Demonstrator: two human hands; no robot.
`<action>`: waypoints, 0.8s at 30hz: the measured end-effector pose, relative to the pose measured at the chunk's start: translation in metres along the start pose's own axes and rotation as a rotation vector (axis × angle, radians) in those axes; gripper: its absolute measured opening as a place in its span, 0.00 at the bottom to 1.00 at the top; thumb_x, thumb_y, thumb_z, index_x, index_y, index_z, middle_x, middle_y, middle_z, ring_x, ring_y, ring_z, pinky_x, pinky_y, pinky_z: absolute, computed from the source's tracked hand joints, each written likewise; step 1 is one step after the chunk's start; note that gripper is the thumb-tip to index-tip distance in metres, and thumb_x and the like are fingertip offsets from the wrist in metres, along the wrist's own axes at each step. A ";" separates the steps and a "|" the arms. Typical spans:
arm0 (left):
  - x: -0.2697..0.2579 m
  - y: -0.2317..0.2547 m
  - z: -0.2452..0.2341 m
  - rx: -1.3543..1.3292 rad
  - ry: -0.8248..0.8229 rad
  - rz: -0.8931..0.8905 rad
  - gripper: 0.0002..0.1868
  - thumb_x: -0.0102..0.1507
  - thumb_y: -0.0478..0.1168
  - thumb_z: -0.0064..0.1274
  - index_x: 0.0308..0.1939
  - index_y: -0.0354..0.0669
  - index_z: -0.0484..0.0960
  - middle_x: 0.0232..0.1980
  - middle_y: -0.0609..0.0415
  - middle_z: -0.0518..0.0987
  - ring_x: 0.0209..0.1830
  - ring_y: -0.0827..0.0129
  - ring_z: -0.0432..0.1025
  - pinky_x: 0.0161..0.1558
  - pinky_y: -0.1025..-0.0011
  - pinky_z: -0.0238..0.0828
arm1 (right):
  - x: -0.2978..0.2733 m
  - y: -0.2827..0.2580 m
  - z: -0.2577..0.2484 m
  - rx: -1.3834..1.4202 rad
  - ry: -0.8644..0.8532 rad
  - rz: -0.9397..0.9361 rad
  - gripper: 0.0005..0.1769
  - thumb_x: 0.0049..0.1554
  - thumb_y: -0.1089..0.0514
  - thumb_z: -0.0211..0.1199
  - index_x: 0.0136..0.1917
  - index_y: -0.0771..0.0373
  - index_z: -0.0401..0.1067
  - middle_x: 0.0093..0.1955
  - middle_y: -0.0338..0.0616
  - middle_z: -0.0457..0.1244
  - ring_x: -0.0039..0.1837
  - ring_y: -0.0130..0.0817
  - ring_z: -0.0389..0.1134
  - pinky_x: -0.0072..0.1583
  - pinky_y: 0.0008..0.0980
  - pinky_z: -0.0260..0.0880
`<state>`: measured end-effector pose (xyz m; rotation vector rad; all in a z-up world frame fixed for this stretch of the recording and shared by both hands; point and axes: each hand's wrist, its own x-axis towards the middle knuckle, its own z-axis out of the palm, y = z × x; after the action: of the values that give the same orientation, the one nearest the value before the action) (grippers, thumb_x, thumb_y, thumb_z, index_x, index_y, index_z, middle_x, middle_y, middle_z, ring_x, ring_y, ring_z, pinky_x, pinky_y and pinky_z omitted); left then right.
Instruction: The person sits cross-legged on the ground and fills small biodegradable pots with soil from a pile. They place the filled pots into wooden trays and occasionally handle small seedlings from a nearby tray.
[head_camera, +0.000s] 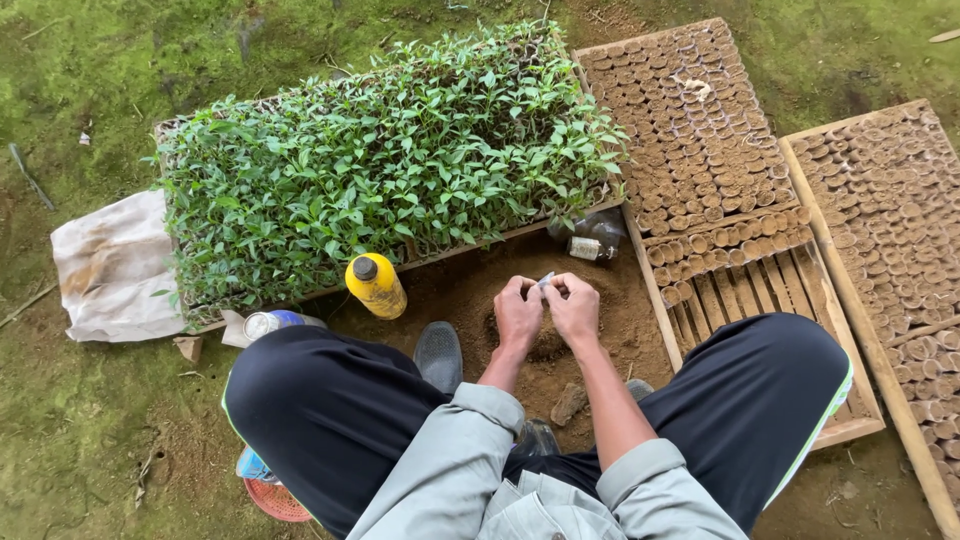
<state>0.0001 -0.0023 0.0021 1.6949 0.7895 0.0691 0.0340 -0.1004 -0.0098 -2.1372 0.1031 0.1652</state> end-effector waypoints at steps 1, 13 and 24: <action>0.000 0.000 0.000 0.001 -0.002 -0.005 0.05 0.60 0.39 0.56 0.36 0.46 0.87 0.32 0.44 0.84 0.39 0.52 0.81 0.41 0.57 0.76 | -0.002 -0.002 -0.002 -0.002 -0.002 0.005 0.04 0.49 0.56 0.67 0.39 0.56 0.81 0.32 0.43 0.70 0.36 0.32 0.70 0.40 0.33 0.68; -0.002 0.003 -0.001 0.041 -0.029 0.030 0.05 0.61 0.40 0.57 0.36 0.45 0.85 0.33 0.43 0.84 0.39 0.50 0.81 0.41 0.56 0.76 | -0.004 0.005 -0.005 -0.081 0.101 0.003 0.03 0.48 0.56 0.67 0.38 0.52 0.80 0.31 0.37 0.70 0.36 0.32 0.72 0.41 0.32 0.70; -0.003 -0.003 0.002 0.051 -0.125 0.024 0.08 0.59 0.38 0.55 0.42 0.46 0.83 0.37 0.42 0.84 0.42 0.47 0.80 0.45 0.52 0.76 | -0.005 0.013 0.004 -0.024 0.168 0.081 0.05 0.48 0.55 0.69 0.40 0.50 0.82 0.32 0.38 0.70 0.37 0.33 0.72 0.41 0.34 0.70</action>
<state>-0.0025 -0.0057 0.0000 1.7391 0.6826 -0.0411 0.0270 -0.1043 -0.0223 -2.1699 0.2868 0.0336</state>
